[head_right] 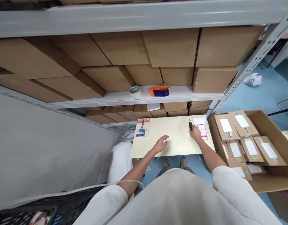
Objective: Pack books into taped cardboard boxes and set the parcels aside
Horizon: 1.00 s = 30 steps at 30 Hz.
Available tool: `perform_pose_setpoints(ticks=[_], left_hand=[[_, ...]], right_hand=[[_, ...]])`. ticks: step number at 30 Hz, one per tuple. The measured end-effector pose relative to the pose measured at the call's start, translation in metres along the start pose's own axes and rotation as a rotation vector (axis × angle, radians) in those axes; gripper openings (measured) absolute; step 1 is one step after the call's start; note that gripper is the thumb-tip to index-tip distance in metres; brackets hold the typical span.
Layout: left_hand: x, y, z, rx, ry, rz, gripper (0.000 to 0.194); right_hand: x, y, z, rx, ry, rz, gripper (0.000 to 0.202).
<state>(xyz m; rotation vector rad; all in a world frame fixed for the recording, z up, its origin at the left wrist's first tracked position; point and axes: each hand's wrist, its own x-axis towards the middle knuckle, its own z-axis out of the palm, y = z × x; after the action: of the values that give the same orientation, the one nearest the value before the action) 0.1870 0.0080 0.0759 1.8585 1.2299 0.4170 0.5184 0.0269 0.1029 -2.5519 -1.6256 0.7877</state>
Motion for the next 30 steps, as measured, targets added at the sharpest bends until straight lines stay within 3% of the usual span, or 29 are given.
perform_pose_setpoints(ticks=[4, 8, 18, 24, 27, 30], left_hand=[[-0.009, -0.005, -0.001, 0.019, -0.042, -0.036, 0.043], [-0.018, -0.011, -0.001, 0.032, -0.066, -0.072, 0.043], [-0.024, -0.023, -0.001, 0.028, -0.104, -0.091, 0.043], [-0.014, -0.021, -0.010, 0.017, -0.072, -0.052, 0.042], [-0.008, -0.021, -0.017, 0.005, -0.043, -0.021, 0.041], [-0.005, -0.022, -0.023, -0.015, -0.024, 0.004, 0.041]], right_hand=[[0.002, 0.022, 0.029, -0.063, -0.113, 0.043, 0.029], [0.007, 0.034, 0.046, -0.113, -0.141, 0.031, 0.037], [0.011, 0.034, 0.056, -0.248, -0.126, 0.014, 0.041], [0.006, 0.010, 0.025, -0.232, 0.039, -0.071, 0.041], [0.013, -0.017, -0.012, -0.172, 0.247, -0.218, 0.039], [0.022, -0.059, -0.057, -0.085, 0.489, -0.458, 0.038]])
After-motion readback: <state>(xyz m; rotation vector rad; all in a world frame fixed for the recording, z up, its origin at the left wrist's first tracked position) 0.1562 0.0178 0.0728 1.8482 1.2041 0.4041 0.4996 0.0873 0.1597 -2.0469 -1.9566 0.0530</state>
